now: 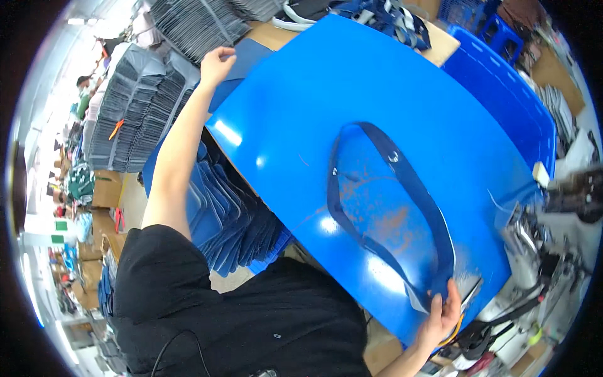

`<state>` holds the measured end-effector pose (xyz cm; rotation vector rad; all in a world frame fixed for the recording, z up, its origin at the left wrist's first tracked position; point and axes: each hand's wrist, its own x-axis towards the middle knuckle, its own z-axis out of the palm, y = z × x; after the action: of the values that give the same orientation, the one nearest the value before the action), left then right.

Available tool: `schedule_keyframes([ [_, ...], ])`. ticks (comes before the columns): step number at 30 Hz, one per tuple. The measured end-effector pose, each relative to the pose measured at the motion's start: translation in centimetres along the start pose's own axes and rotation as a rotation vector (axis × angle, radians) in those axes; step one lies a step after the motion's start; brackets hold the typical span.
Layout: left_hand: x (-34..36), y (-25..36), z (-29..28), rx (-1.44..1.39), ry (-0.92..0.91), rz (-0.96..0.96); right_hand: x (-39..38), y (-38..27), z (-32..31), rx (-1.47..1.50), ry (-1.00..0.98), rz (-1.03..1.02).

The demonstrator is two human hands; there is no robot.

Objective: Sewing blue fabric bag components together using an industrial sewing machine.

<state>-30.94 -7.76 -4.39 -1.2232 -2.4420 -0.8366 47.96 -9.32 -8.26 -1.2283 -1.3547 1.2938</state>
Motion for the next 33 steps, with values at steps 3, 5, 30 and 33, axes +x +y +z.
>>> schedule_keyframes([
  [3, -1.5, -2.7, 1.9, 0.211, -0.142, -0.091, 0.6, 1.1, -1.9, 0.065, -0.027, -0.045],
  [5, -2.7, -3.4, 3.5, 0.263, -0.234, -0.033, 0.9, -0.1, -1.2, 0.375, -0.112, -0.059],
  [30, 4.7, 12.8, -21.4, -0.011, -0.267, 0.447, 0.6, -2.3, 5.2, -0.053, 0.049, -0.012],
  [33, -3.6, 25.2, -23.9, -0.087, -0.417, 0.518, 1.1, -2.1, 6.3, 0.026, 0.046, -0.087],
])
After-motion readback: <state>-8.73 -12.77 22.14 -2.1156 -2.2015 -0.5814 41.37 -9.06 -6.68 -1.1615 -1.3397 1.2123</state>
